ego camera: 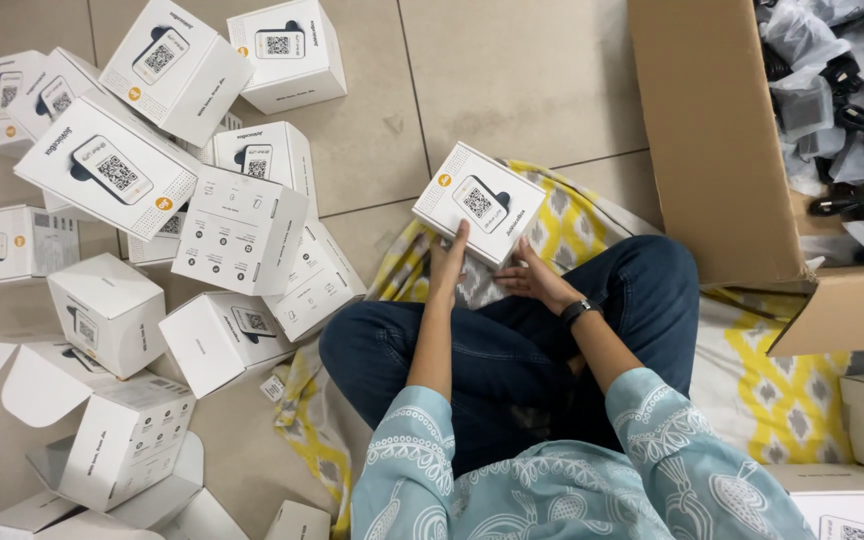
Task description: The person packs power cables into electronic router boxes.
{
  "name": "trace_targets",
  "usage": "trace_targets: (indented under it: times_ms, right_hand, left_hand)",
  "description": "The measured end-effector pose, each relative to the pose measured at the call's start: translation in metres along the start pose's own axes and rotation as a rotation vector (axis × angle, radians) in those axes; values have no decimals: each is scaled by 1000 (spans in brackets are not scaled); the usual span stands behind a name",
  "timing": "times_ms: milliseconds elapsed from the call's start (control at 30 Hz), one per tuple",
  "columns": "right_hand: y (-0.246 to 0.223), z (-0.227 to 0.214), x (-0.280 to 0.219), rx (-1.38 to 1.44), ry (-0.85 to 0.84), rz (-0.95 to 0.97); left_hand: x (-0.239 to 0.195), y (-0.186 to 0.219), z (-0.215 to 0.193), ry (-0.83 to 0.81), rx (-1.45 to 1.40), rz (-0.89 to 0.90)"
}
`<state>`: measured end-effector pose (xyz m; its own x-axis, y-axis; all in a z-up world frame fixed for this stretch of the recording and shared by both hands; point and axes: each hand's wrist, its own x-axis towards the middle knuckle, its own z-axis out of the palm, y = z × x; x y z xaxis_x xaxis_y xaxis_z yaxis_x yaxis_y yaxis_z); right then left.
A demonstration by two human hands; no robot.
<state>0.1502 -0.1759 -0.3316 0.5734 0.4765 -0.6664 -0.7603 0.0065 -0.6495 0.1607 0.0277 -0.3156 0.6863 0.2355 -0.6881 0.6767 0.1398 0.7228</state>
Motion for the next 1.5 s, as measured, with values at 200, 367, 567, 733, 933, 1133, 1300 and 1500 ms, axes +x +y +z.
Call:
trace_targets:
  times_ms: [200,367,567,733,933,1133,1300,1500]
  right_hand:
    - [8,-9,11,44,3,43]
    - [9,-10,9,88,-41,21]
    - [26,-20,11,334,167,-314]
    - [27,-18,4,447,200,-303]
    - [29,-19,9,565,182,-225]
    - [35,-20,12,458,212,-159]
    - [28,-6,0,401,298,-148]
    - [35,8,-3,376,327,-54]
  left_hand:
    - [-16,11,5,-184,-32,-71]
    - [-24,17,3,-147,-139,3]
    - [14,-13,11,-169,54,340]
    - [1,-5,22,-275,215,547]
    - [19,-21,21,-230,192,464]
    - [-43,39,14,-225,107,79]
    - [13,-15,16,-171,48,386]
    - [6,-8,11,-129,92,284]
